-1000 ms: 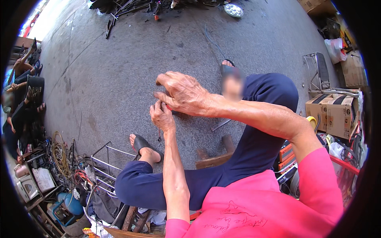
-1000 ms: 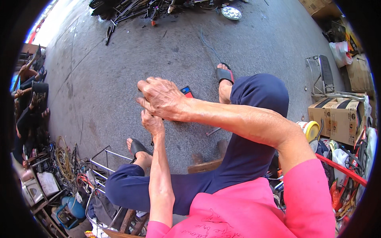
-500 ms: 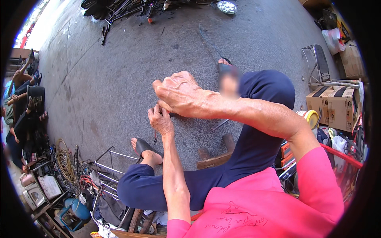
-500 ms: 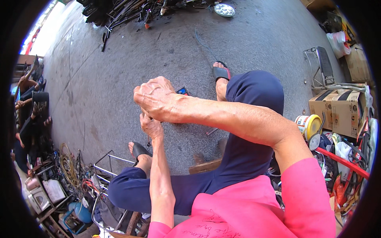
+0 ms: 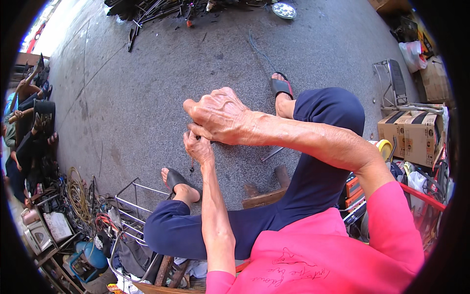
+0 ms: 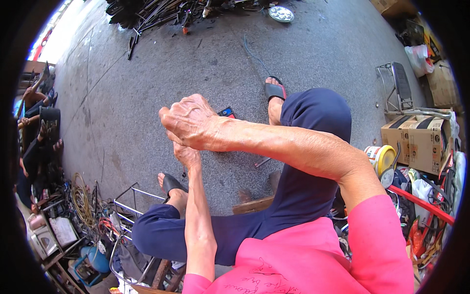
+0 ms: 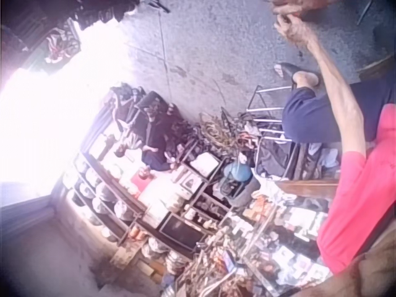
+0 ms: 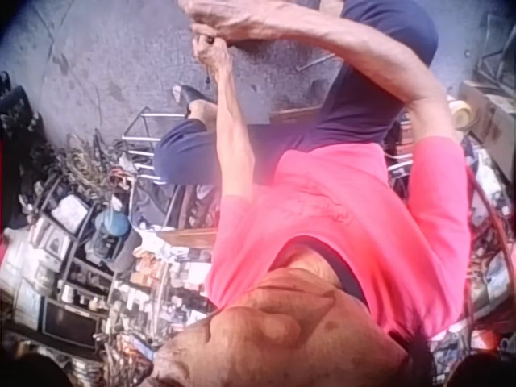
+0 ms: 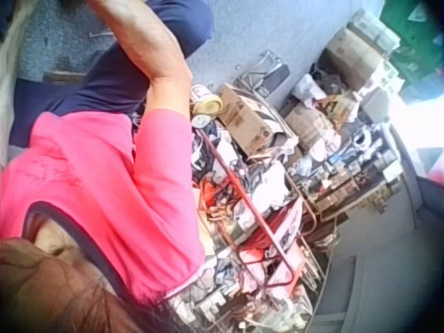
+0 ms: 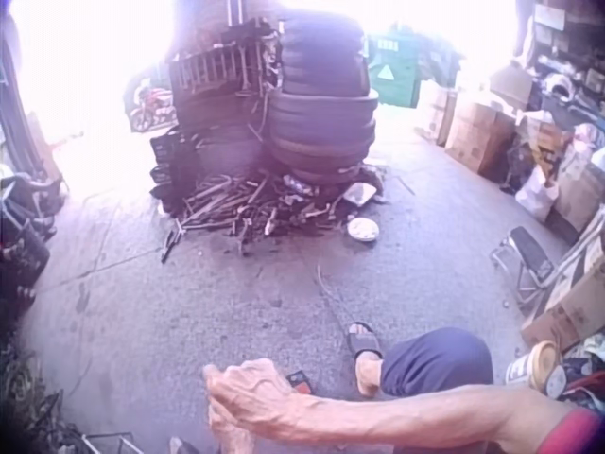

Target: The person sits on the floor in a cluttered workshop and uses a screwdriver to manipulate a small black electronic component. They repeatedly insert and remove the screwdriver from the component while holding it in their other hand.

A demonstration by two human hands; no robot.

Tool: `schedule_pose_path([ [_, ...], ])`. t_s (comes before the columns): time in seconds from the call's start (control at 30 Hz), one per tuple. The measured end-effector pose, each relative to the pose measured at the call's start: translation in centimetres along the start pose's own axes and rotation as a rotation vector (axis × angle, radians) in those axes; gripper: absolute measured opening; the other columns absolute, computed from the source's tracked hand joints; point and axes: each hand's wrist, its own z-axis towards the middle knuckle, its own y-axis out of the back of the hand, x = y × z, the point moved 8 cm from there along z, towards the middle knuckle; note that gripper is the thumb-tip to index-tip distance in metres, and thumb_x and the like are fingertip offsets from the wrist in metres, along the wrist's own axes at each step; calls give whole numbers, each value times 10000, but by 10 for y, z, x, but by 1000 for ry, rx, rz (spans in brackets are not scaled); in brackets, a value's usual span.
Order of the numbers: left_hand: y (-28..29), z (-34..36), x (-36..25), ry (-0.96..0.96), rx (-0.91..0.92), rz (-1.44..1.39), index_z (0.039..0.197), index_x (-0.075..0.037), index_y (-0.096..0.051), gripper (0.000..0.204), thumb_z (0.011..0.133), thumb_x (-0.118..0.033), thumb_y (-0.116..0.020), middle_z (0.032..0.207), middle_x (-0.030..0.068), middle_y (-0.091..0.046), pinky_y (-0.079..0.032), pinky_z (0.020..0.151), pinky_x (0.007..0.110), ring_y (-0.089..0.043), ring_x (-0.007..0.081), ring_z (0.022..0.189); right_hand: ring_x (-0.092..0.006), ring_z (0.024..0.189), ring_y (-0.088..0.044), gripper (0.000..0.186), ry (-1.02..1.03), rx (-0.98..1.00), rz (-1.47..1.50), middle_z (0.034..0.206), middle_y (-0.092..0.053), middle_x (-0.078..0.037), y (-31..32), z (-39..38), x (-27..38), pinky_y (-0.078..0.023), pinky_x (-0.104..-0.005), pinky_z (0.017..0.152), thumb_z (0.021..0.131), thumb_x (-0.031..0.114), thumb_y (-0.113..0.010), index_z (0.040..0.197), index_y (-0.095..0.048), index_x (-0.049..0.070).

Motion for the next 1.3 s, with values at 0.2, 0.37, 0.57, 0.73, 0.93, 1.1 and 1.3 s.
schedule_pose_path([
  [0.2, -2, 2, 6, 4, -27, -44, 696, -5, -557, 102, 667, -54, -641, 711, 93, -526, -415, 646, 386, -535, 288, 713, -343, 555, -601, 297, -1, 31, -19, 558, -558, -189, -8, 1, -1, -450, -402, 476, 742, 262, -615, 724, -481, -2],
  [0.37, -4, 2, 11, 33, -20, -96, 635, -5, -537, 82, 620, -9, -618, 671, 88, -525, -416, 642, 377, -535, 278, 684, -346, 567, -607, 297, -11, 37, -10, 567, -565, -191, -13, 1, -1, -454, -408, 481, 743, 258, -614, 736, -484, -9],
  [0.57, -7, 5, 15, 71, -7, -270, 671, 3, -584, 54, 645, -14, -628, 660, 80, -550, -427, 612, 328, -545, 208, 640, -353, 591, -616, 272, -4, 66, -32, 591, -577, -208, -12, 1, 0, -468, -410, 502, 744, 225, -607, 753, -489, -20],
  [0.73, -17, 4, 57, 210, 51, -405, 791, 10, -639, 116, 704, -65, -653, 711, 78, -591, -434, 635, 301, -547, 163, 656, -349, 607, -624, 254, -3, 95, -34, 597, -581, -213, -14, 4, 2, -476, -409, 516, 745, 202, -599, 760, -489, -26],
  [0.93, -18, 1, 54, 147, 10, -409, 795, 29, -628, 141, 666, -26, -616, 731, 88, -606, -443, 651, 299, -566, 180, 674, -345, 598, -622, 230, 20, 91, -16, 588, -577, -207, -11, 0, 4, -470, -409, 509, 735, 175, -596, 757, -492, -29],
  [1.1, -17, 0, 49, 123, -14, -442, 811, 32, -629, 166, 652, 0, -593, 737, 85, -606, -447, 659, 296, -576, 181, 691, -346, 592, -620, 222, 9, 96, -29, 587, -575, -205, -12, 1, 4, -468, -405, 504, 734, 168, -599, 746, -494, -28],
  [1.3, -25, 0, 65, 252, 60, -438, 830, 31, -635, 166, 678, -36, -645, 747, 70, -601, -446, 650, 291, -571, 161, 692, -343, 595, -623, 194, 33, 83, -65, 611, -585, -207, -11, 2, 5, -478, -401, 505, 717, 134, -605, 759, -505, -27],
])
